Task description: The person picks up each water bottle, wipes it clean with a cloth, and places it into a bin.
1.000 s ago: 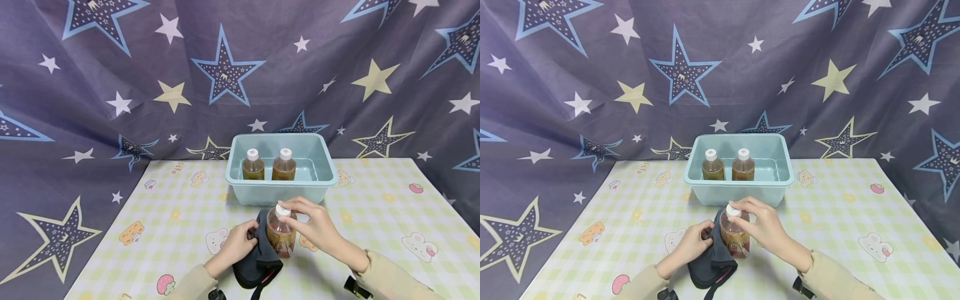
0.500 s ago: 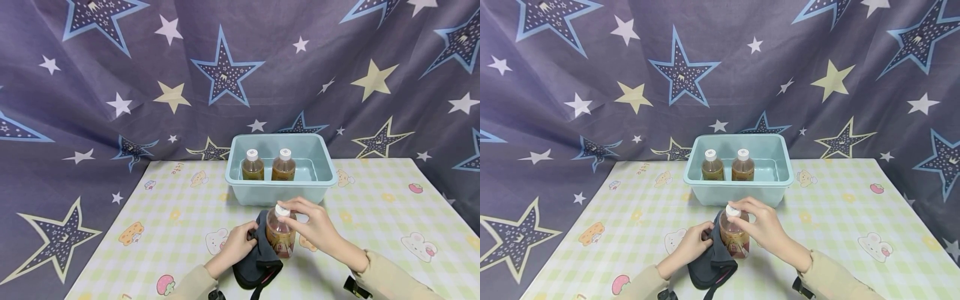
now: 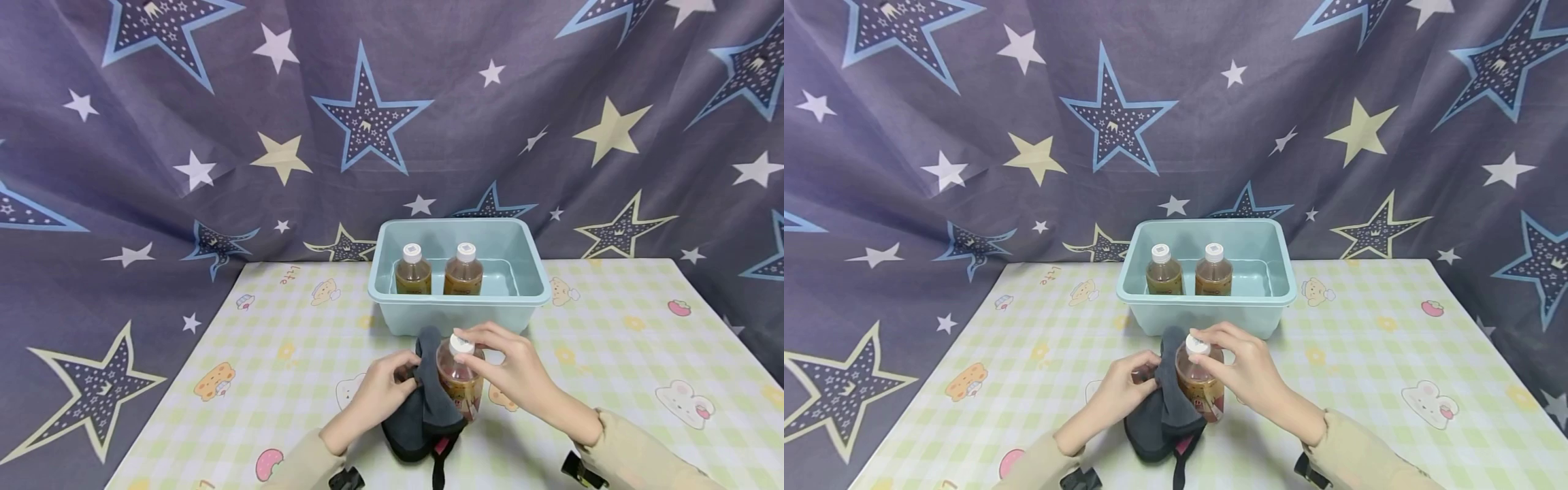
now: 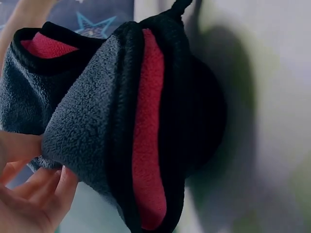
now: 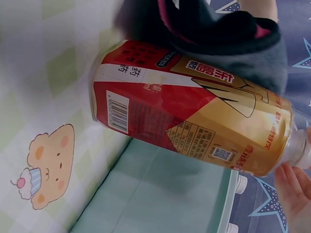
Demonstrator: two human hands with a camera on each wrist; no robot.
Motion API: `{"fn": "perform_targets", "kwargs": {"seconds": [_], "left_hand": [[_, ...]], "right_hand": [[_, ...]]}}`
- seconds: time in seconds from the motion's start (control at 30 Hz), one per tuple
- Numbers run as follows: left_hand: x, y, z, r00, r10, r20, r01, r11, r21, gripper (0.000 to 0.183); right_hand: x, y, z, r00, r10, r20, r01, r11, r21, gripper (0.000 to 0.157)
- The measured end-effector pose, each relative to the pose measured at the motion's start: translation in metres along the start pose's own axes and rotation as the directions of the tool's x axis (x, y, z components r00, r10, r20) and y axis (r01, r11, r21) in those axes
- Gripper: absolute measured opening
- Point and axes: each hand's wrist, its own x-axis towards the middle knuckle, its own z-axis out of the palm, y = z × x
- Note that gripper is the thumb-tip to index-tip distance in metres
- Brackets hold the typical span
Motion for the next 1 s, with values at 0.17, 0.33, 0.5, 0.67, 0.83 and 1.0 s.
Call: {"fn": "perform_targets", "kwargs": {"seconds": [0.17,0.33,0.5,0.67,0.83,1.0], "left_hand": [[0.005,0.010,-0.009,1.000,0.007,-0.006,-0.007,1.000,0.012,0.023],[0.009,0.014,-0.013,1.000,0.017,-0.009,-0.017,1.000,0.015,0.024],[0.011,0.015,-0.014,1.000,0.026,-0.017,-0.026,1.000,0.016,0.024],[0.010,0.012,-0.012,0.999,0.045,-0.026,-0.044,0.999,0.018,0.023],[0.009,0.004,-0.007,0.999,0.046,-0.019,-0.046,0.999,0.023,0.023],[0.007,-0.002,-0.001,1.000,0.022,0.005,-0.023,0.999,0.037,0.020]], "right_hand": [[0.000,0.000,0.000,1.000,-0.007,-0.003,0.007,1.000,-0.001,0.034],[0.000,0.001,0.001,1.000,-0.003,-0.005,0.003,1.000,-0.002,0.033],[-0.001,0.001,0.001,1.000,0.006,-0.004,-0.006,1.000,-0.005,0.033],[-0.001,0.002,0.001,1.000,-0.009,-0.006,0.009,1.000,-0.005,0.033],[-0.002,0.002,0.001,1.000,0.018,0.003,-0.018,1.000,-0.005,0.033],[-0.002,0.002,0.002,1.000,0.020,0.000,-0.020,1.000,-0.006,0.033]]}}
